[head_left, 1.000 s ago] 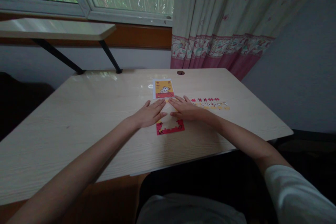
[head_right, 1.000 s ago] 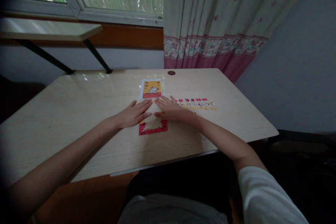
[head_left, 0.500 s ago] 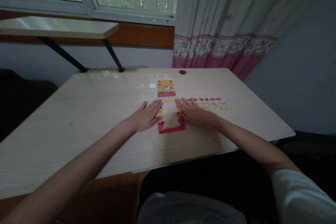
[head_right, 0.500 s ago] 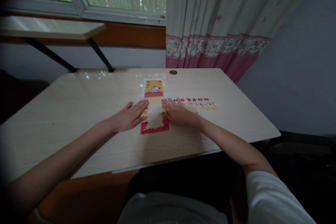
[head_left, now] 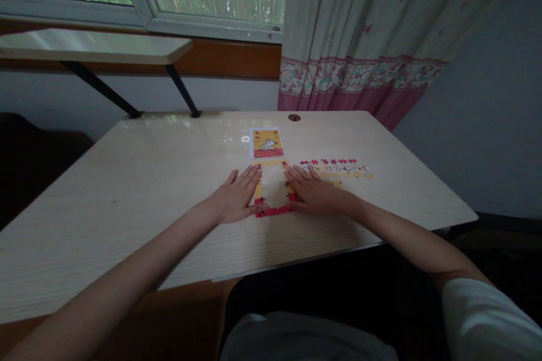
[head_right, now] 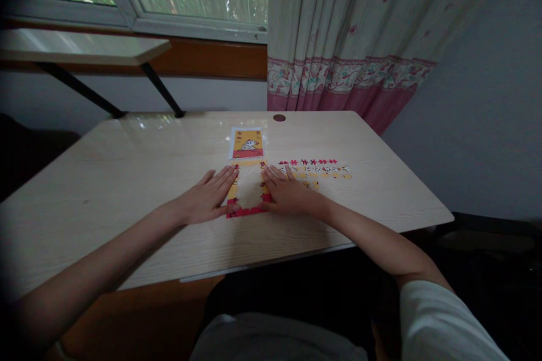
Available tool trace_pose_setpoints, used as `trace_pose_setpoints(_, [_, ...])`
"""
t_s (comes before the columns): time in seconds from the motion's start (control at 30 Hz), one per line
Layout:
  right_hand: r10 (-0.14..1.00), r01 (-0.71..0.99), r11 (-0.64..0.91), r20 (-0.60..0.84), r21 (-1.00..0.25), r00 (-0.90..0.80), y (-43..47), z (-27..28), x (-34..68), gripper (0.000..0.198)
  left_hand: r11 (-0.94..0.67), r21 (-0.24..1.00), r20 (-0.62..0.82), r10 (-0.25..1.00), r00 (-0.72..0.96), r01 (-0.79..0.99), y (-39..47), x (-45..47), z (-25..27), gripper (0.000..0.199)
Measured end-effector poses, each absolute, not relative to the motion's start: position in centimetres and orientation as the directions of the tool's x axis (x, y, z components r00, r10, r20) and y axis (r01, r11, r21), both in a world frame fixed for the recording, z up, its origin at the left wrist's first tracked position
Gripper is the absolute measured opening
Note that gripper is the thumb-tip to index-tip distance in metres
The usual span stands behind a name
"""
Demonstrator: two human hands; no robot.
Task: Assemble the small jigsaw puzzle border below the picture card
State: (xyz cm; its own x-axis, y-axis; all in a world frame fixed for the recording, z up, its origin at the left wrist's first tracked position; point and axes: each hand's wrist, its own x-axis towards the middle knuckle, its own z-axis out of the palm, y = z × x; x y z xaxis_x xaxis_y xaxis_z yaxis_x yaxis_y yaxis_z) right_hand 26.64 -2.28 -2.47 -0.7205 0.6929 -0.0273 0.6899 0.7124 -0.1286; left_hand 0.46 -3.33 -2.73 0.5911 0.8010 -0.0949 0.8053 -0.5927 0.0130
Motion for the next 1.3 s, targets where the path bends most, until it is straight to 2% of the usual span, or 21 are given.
trace_pose_setpoints(0.17, [0.741,0.737,0.658,-0.043,-0.154,-0.670,-3.2,-2.1,25.3,0.093,-0.509,-0.022,-0.112,0.856,0.504,0.860,-4.1,1.5,-2.2,0.088])
trace_pose_setpoints(0.27, [0.772,0.767,0.621,-0.041,-0.159,-0.634,-3.8,-2.1,24.7,0.094,-0.444,-0.024,-0.099,0.893,0.440,0.896,-4.8,2.3,-2.1,0.096])
trace_pose_setpoints(0.4, [0.788,0.780,0.606,-0.013,-0.156,-0.615,-4.3,-2.3,24.4,0.091,-0.430,-0.005,-0.058,0.901,0.429,0.903,-5.2,2.9,-2.3,0.102])
trace_pose_setpoints(0.63, [0.786,0.777,0.610,-0.003,-0.155,-0.618,-4.3,-2.6,24.5,0.093,-0.412,0.012,-0.068,0.909,0.412,0.911,-5.2,2.8,-2.5,0.105])
trace_pose_setpoints(0.93, [0.778,0.773,0.616,-0.037,-0.155,-0.627,-0.4,-1.4,25.0,0.079,-0.409,0.038,-0.106,0.905,0.411,0.912,-3.3,2.4,-1.4,0.085])
trace_pose_setpoints(1.07, [0.732,0.730,0.668,-0.047,-0.148,-0.680,1.3,-1.3,24.3,0.067,-0.478,0.068,-0.122,0.867,0.483,0.876,-1.6,2.6,-1.1,0.077])
trace_pose_setpoints(1.3, [0.718,0.716,0.686,-0.038,-0.128,-0.695,1.6,-2.0,23.4,0.058,-0.516,0.087,-0.116,0.844,0.523,0.852,-0.5,2.4,-1.6,0.074])
